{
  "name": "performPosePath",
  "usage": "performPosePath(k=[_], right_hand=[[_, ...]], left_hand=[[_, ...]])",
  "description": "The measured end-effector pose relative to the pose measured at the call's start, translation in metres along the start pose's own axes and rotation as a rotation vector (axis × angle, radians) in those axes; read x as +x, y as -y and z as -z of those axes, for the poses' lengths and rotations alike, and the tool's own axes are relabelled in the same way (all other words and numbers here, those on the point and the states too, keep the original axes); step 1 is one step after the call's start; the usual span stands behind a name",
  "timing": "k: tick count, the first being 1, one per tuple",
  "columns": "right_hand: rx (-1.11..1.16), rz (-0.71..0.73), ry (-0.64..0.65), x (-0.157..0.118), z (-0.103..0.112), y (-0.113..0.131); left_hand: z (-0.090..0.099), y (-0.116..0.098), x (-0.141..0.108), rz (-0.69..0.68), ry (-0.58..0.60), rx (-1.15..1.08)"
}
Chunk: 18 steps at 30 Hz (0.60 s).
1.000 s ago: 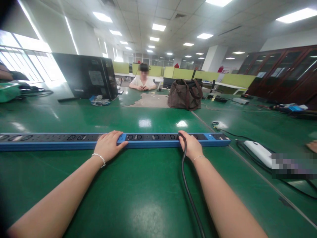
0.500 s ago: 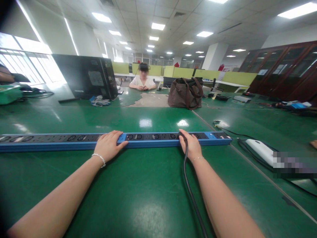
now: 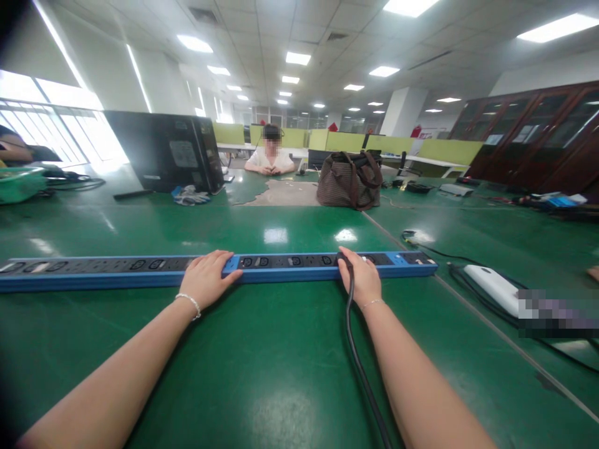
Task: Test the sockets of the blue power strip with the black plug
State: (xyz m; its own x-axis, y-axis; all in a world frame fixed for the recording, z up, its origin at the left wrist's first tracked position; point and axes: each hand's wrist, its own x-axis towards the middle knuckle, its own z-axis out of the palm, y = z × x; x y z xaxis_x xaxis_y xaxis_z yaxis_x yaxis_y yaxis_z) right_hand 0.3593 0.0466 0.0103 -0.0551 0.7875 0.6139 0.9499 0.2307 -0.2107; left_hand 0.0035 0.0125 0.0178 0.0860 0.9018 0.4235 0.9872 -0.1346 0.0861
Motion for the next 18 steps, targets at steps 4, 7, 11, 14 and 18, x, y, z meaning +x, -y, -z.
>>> performPosePath(k=[4,7,11,14,18], right_hand=[[0.007,0.052,-0.029,0.001,0.000,-0.001],[-0.028,0.015,-0.066,0.000,-0.001,0.000],[-0.043,-0.012,-0.072,0.000,-0.004,-0.002],[-0.032,-0.012,-0.072,0.001,-0.008,-0.006],[-0.019,-0.038,-0.083,0.000,-0.012,-0.009]], left_hand=[[0.000,0.000,0.000,-0.003,0.003,-0.007],[0.001,0.000,0.000,0.000,0.007,-0.011],[0.002,-0.001,0.000,0.001,0.003,-0.023],[0.001,-0.001,0.001,0.008,0.002,-0.021],[0.001,-0.001,0.001,0.009,0.013,-0.017]])
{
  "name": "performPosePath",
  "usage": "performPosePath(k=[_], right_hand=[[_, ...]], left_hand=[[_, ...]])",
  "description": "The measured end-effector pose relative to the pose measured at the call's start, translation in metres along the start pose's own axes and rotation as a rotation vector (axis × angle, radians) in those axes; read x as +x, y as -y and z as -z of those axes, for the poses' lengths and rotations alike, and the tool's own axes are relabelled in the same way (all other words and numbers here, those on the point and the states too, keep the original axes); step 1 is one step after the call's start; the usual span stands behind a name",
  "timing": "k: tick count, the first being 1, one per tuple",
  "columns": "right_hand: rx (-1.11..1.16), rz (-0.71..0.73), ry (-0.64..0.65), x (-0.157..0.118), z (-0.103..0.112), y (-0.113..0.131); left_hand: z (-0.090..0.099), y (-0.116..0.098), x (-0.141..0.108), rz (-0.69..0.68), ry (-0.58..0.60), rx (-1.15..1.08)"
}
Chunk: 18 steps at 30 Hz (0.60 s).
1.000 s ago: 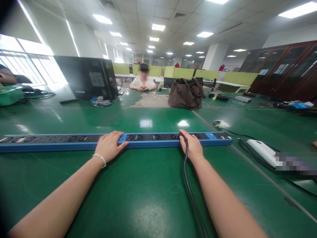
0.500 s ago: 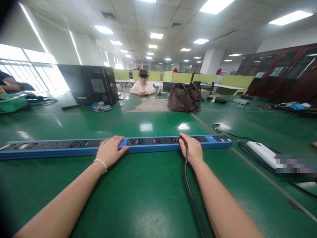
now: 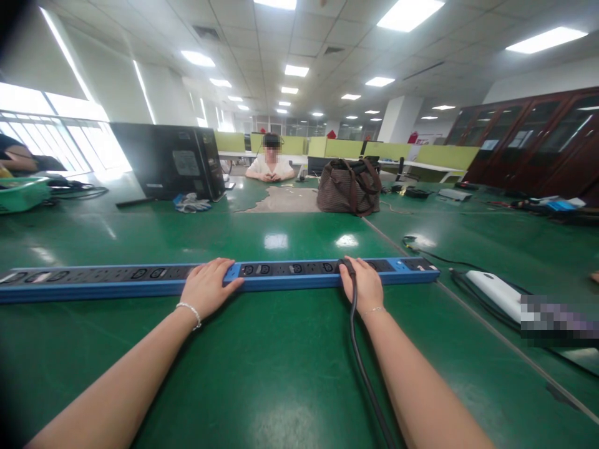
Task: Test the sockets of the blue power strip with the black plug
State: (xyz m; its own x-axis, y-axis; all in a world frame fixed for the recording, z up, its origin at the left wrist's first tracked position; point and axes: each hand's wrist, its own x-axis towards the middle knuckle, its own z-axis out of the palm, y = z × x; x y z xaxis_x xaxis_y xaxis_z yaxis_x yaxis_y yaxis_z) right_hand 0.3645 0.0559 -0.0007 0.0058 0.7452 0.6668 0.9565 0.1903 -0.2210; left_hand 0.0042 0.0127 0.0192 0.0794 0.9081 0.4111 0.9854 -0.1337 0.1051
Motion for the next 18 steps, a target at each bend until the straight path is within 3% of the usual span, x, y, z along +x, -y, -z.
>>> performPosePath(k=[11,18], right_hand=[[-0.017,-0.027,0.003,0.001,-0.004,-0.005],[-0.009,-0.048,-0.053,0.002,0.000,0.007]], left_hand=[[0.000,0.000,-0.001,-0.004,-0.007,0.006],[0.001,0.000,-0.001,0.008,0.005,0.015]])
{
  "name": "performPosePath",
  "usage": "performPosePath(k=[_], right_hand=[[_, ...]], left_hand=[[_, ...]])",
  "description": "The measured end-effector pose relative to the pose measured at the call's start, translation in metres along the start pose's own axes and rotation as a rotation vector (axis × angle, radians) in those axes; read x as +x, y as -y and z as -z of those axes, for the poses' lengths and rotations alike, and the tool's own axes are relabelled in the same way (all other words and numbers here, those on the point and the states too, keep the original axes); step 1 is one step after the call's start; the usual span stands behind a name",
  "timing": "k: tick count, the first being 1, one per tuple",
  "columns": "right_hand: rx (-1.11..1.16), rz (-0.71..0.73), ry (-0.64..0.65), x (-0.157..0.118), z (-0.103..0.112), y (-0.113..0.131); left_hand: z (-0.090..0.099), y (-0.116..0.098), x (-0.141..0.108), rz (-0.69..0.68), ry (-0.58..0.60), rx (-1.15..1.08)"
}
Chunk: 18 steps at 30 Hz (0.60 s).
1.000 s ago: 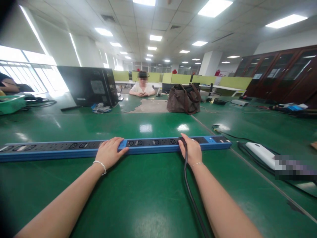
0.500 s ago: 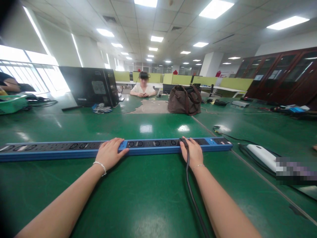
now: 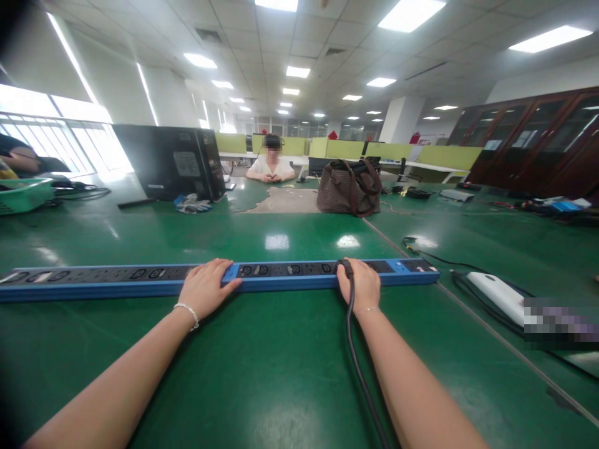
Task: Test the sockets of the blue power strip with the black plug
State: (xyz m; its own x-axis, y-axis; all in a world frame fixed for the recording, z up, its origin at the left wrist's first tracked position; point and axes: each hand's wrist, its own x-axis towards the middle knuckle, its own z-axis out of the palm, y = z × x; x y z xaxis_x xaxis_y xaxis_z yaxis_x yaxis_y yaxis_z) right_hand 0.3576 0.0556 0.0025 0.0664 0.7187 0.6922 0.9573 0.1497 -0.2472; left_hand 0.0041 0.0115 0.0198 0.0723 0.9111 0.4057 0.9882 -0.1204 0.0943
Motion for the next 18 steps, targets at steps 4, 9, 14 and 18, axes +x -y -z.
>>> performPosePath(k=[4,9,14,18], right_hand=[[-0.002,-0.003,-0.022,-0.0017,0.0009,0.0024],[0.019,0.051,0.023,-0.0006,0.0027,0.0001],[-0.002,0.034,0.064,-0.0002,0.0057,0.0008],[-0.007,0.035,0.037,-0.0017,0.0031,-0.0003]], left_hand=[[-0.0009,0.0005,0.0005,-0.010,-0.005,0.006],[-0.0012,0.0009,0.0003,-0.014,-0.011,0.022],[-0.0006,0.0007,-0.0006,-0.010,-0.007,0.026],[-0.0012,0.0008,-0.0002,-0.009,-0.005,0.028]])
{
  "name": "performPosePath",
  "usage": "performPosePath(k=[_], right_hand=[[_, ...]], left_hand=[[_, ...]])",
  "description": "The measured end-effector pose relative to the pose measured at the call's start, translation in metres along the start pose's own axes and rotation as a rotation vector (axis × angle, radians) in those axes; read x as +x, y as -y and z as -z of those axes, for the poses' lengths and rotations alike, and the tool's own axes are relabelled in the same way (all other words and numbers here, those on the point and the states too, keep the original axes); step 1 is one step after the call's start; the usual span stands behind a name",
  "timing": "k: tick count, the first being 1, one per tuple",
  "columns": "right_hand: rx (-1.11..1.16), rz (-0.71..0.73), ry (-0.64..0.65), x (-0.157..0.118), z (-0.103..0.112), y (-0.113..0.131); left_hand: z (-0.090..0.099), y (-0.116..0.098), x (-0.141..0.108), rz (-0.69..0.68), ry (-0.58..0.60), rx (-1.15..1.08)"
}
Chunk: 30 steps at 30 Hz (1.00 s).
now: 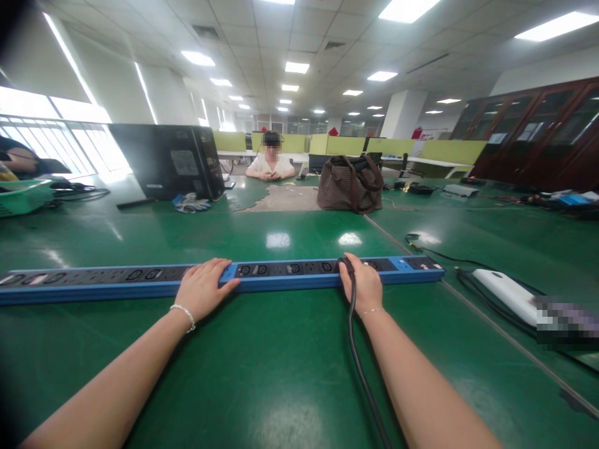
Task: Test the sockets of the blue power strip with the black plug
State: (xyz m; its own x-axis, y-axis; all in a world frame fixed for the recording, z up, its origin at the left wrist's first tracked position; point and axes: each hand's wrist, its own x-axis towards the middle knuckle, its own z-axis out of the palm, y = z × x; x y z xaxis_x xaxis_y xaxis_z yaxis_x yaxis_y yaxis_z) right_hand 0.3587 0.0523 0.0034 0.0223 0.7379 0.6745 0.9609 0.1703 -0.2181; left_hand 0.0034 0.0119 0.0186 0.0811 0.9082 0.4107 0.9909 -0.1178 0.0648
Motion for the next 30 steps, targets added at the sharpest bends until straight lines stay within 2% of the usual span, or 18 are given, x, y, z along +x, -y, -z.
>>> performPosePath(k=[4,9,15,19,22,26,30], right_hand=[[0.028,0.001,-0.036,0.000,-0.002,-0.001],[0.206,-0.214,-0.150,0.002,0.006,0.002],[0.213,-0.232,-0.066,0.000,0.011,0.007],[0.228,-0.240,-0.065,0.001,0.012,0.006],[0.286,-0.291,-0.141,0.006,0.014,-0.008],[0.409,-0.417,-0.329,0.014,0.016,-0.046],[0.450,-0.456,-0.332,0.014,0.018,-0.079]], left_hand=[[-0.001,0.000,0.001,0.002,-0.003,0.009],[0.001,-0.001,0.001,0.009,-0.003,0.004],[0.000,0.000,0.001,0.005,-0.002,0.007],[-0.001,0.001,0.001,-0.001,-0.006,0.016],[-0.002,0.001,0.001,0.002,-0.005,0.021],[-0.003,0.002,0.002,0.003,-0.001,0.021],[-0.002,0.001,0.002,0.001,0.003,0.022]])
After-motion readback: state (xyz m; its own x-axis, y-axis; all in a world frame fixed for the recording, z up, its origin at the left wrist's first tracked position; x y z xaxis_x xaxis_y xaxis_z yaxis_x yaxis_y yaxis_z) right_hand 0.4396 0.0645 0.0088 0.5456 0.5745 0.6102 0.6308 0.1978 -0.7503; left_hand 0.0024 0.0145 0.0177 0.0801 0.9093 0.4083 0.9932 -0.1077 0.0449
